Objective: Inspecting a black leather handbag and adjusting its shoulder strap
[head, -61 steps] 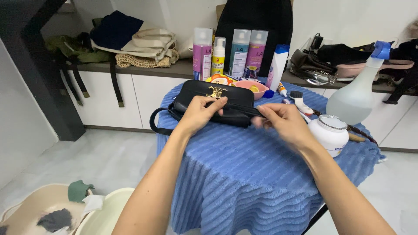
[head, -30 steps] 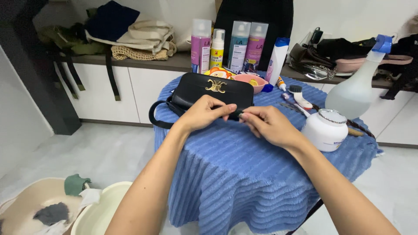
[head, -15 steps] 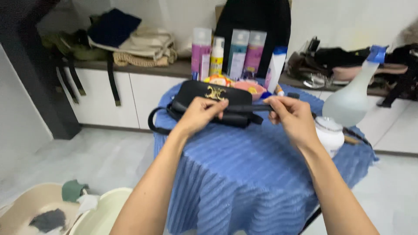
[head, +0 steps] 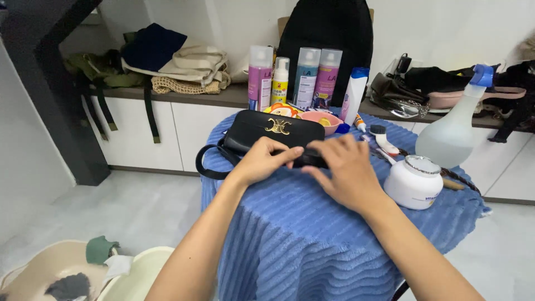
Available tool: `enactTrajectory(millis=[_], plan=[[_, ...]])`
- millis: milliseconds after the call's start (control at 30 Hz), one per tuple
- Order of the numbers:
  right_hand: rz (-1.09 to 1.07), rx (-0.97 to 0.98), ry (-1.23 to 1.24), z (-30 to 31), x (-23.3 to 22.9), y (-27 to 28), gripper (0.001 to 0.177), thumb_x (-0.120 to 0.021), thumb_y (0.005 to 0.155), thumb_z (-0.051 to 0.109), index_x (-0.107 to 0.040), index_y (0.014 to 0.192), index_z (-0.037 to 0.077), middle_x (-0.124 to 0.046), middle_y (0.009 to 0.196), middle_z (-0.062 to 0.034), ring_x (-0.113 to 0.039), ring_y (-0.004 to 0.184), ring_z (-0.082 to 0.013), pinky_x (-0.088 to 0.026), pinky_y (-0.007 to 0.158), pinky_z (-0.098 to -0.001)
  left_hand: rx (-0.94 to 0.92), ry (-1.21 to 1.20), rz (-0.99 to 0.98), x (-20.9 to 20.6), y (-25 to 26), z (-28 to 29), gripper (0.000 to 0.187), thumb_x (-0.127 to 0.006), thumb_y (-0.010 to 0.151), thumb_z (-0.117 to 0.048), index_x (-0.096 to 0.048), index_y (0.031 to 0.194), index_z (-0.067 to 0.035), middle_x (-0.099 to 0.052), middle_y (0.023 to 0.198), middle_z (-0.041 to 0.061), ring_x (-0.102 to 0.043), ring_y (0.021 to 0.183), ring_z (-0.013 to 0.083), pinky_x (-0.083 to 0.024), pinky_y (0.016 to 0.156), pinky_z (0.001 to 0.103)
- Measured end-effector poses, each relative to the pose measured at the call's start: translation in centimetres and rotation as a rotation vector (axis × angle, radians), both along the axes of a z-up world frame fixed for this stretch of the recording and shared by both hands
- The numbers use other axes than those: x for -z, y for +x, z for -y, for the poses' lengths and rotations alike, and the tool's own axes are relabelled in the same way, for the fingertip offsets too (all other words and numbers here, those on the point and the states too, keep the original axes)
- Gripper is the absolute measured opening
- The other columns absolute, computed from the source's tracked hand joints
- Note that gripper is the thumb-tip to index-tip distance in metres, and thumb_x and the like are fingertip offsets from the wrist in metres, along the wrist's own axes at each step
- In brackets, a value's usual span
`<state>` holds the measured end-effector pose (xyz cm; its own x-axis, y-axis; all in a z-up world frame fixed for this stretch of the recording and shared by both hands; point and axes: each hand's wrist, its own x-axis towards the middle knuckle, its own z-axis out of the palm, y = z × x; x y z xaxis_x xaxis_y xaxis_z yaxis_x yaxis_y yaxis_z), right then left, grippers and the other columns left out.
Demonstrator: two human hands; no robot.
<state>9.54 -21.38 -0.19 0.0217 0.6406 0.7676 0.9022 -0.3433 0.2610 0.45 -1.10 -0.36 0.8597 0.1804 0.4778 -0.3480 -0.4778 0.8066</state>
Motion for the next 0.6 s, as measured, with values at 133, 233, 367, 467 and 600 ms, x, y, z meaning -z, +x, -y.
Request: enactTrajectory(millis=[133, 233, 367, 467, 600], plan=[[0.081, 0.075, -0.093, -0.9, 1.3, 1.2, 0.026, -0.063, 0.095, 0.038, -0.062, 0.115, 0.021, -0.062, 0.088, 0.0008, -0.056, 0.097, -0.0226, -0.039, 0.084, -0.0410, 0.012, 0.109, -0.004, 0.2, -0.1, 0.1, 0.035, -0.071, 0.094, -0.035, -0.074, 0.067, -0.013, -0.046, 0.049, -0.001, -0.040, 0.052, 0.0080, -0.032, 0.052, 0.023], [0.180, 0.068, -0.094, -0.9, 1.4, 1.4, 0.023, -0.054, 0.100, 0.040, -0.058, 0.107, 0.019, -0.057, 0.083, 0.0007, -0.055, 0.091, -0.0219, -0.039, 0.082, -0.0400, -0.010, 0.109, -0.021, 0.0, -0.5, 0.4, 0.035, -0.071, 0.093, -0.035, -0.074, 0.064, -0.014, -0.051, 0.047, -0.001, -0.042, 0.050, 0.0077, -0.035, 0.052, 0.023], [0.352, 0.047, -0.011, -0.7, 0.6, 0.9, 0.024, -0.050, 0.103, 0.041, -0.058, 0.098, 0.020, -0.052, 0.084, 0.0009, -0.054, 0.088, -0.0220, -0.040, 0.080, -0.0392, -0.026, 0.102, -0.026, -0.2, -0.7, 0.4, 0.035, -0.071, 0.093, -0.035, -0.074, 0.065, -0.015, -0.052, 0.046, -0.001, -0.044, 0.050, 0.0075, -0.035, 0.052, 0.023], [0.447, 0.047, 0.059, 0.0, -0.1, 0.3, 0.018, -0.061, 0.095, 0.040, -0.063, 0.099, 0.022, -0.053, 0.084, 0.0013, -0.053, 0.085, -0.0211, -0.039, 0.081, -0.0391, -0.047, 0.130, -0.038, -0.8, -1.2, 0.8, 0.035, -0.071, 0.093, -0.036, -0.073, 0.065, -0.015, -0.051, 0.046, 0.000, -0.045, 0.050, 0.0095, -0.036, 0.052, 0.025], [0.431, 0.017, 0.081, -0.2, 0.6, 1.5, 0.023, -0.073, 0.086, 0.039, -0.066, 0.097, 0.020, -0.056, 0.079, 0.0003, -0.057, 0.082, -0.0203, -0.042, 0.081, -0.0373, -0.076, 0.169, -0.059, -1.0, -1.4, 0.9, 0.034, -0.071, 0.091, -0.037, -0.074, 0.065, -0.016, -0.052, 0.045, 0.000, -0.047, 0.049, 0.0106, -0.037, 0.052, 0.025]])
